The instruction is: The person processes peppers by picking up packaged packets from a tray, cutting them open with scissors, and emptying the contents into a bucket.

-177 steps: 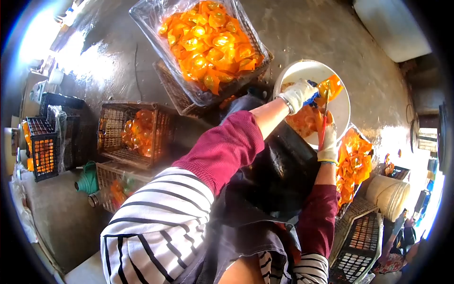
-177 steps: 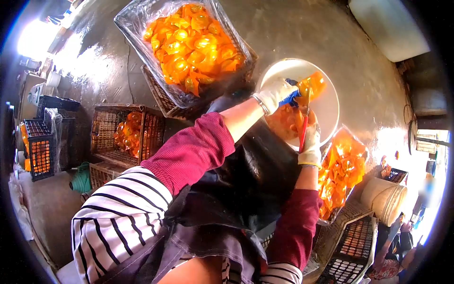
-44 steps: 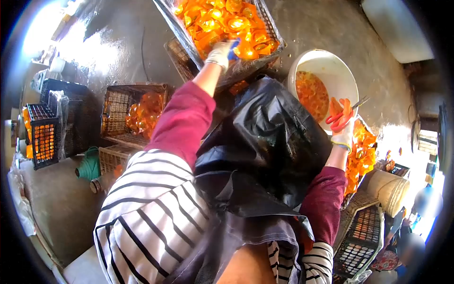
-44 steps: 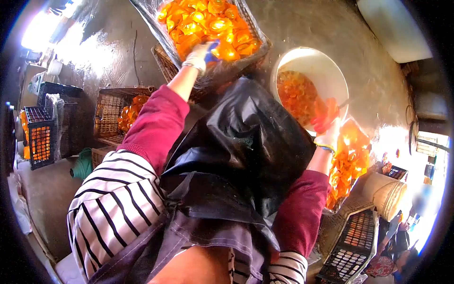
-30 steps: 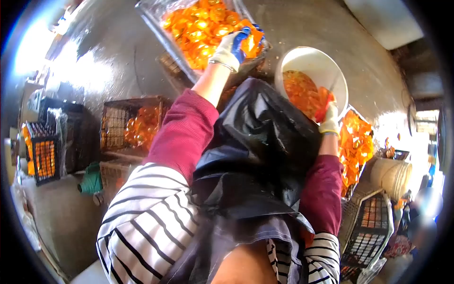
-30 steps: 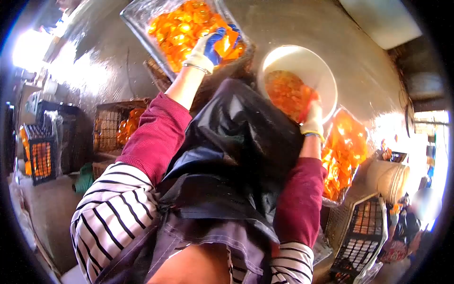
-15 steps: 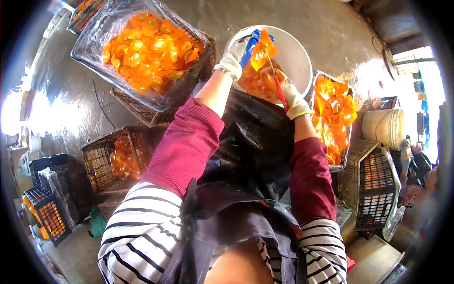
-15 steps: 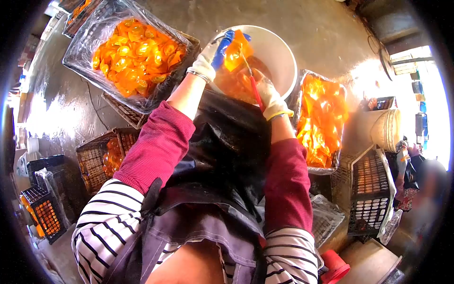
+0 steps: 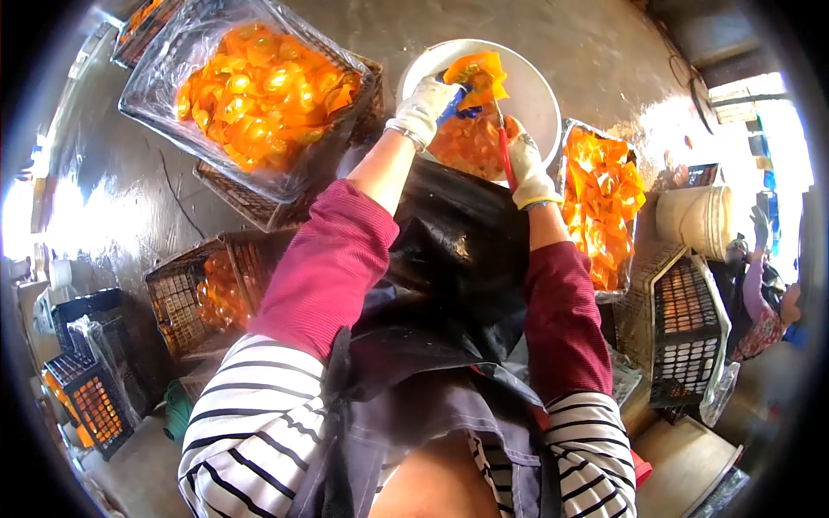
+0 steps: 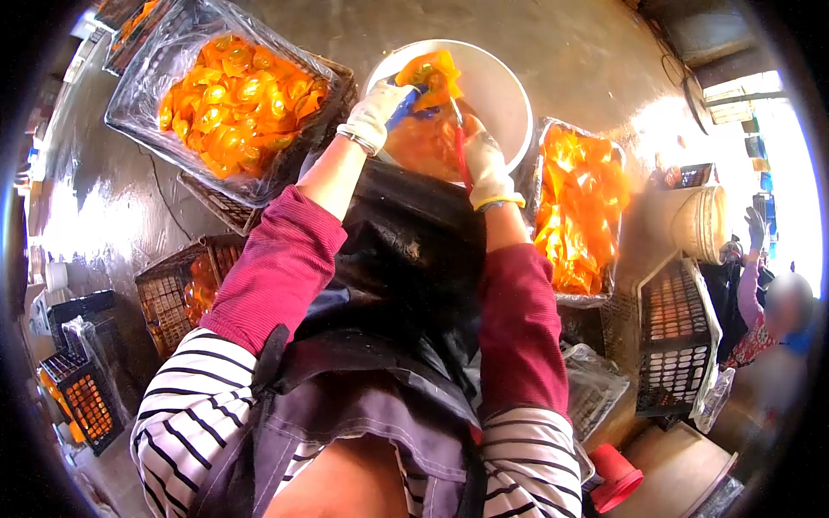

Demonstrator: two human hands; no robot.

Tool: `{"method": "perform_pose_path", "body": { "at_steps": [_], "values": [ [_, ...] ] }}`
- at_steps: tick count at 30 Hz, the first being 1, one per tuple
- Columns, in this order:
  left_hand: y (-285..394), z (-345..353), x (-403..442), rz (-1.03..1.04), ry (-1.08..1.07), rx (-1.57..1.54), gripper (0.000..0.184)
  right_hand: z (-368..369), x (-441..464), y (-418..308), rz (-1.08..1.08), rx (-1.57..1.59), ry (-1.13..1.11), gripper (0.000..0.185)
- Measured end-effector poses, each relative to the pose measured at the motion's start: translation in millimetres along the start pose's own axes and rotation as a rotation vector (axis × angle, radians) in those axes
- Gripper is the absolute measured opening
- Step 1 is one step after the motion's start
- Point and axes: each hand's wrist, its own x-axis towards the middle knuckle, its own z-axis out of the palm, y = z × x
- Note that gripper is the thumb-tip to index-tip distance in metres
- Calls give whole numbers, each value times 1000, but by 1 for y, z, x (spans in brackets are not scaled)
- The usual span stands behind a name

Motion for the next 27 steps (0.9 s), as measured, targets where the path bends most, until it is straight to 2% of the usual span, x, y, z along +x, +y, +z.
{"method": "perform_pose_path", "body": {
  "at_steps": [3, 4, 6, 7, 8, 11, 12, 14, 16, 17, 19, 21, 22, 23, 25, 26, 27],
  "values": [
    [19, -16, -8, -195, -139, -263, 30, 3, 2, -3, -68, -35, 1, 30],
    [21, -25, -13, -79, -122, -63, 37, 0, -10, -27, 32, 79, -45, 30],
    [1, -4, 0, -187, -8, -481, 36, -7, -14, -54, 182, 153, -116, 30],
    [-2, -1, 4, -238, 51, -689, 36, -5, -15, -56, 189, 161, -113, 29],
    [-7, 2, 7, -244, 60, -643, 37, -4, -15, -59, 195, 170, -111, 28],
    [14, -16, -6, -310, 47, -542, 38, 6, -14, -45, 7, 116, 10, 22],
    [-5, -1, 6, -282, -37, -504, 37, 7, -11, -37, -49, 47, 25, 22],
    [26, -26, -15, -334, -123, -485, 33, 6, -3, -19, -161, -89, 55, 23],
    [41, -39, -22, -437, -200, -575, 31, 4, 0, -13, -47, -80, -23, 25],
    [26, -27, -11, -403, -155, -597, 31, 3, 1, -10, 9, -75, -63, 26],
    [-15, 6, 15, -335, -64, -637, 32, -3, -14, -58, 193, 5, -128, 26],
    [-7, -2, 7, -304, -17, -609, 32, 0, -11, -51, 108, 16, -94, 25],
    [1, -8, -1, -290, 6, -596, 32, 10, 4, -6, -66, -14, -27, 26],
    [15, -18, -9, -286, -90, -434, 33, 15, 12, 18, -240, -44, 41, 28],
    [43, -38, -21, -275, -278, -108, 33, 10, 6, 0, -211, -195, 27, 30],
    [33, -34, -20, -90, -312, 106, 36, 8, 3, -9, -195, -270, 21, 31],
    [21, -24, -13, -137, -287, 48, 35, 7, 2, -10, -160, -306, 3, 31]
  ]
}}
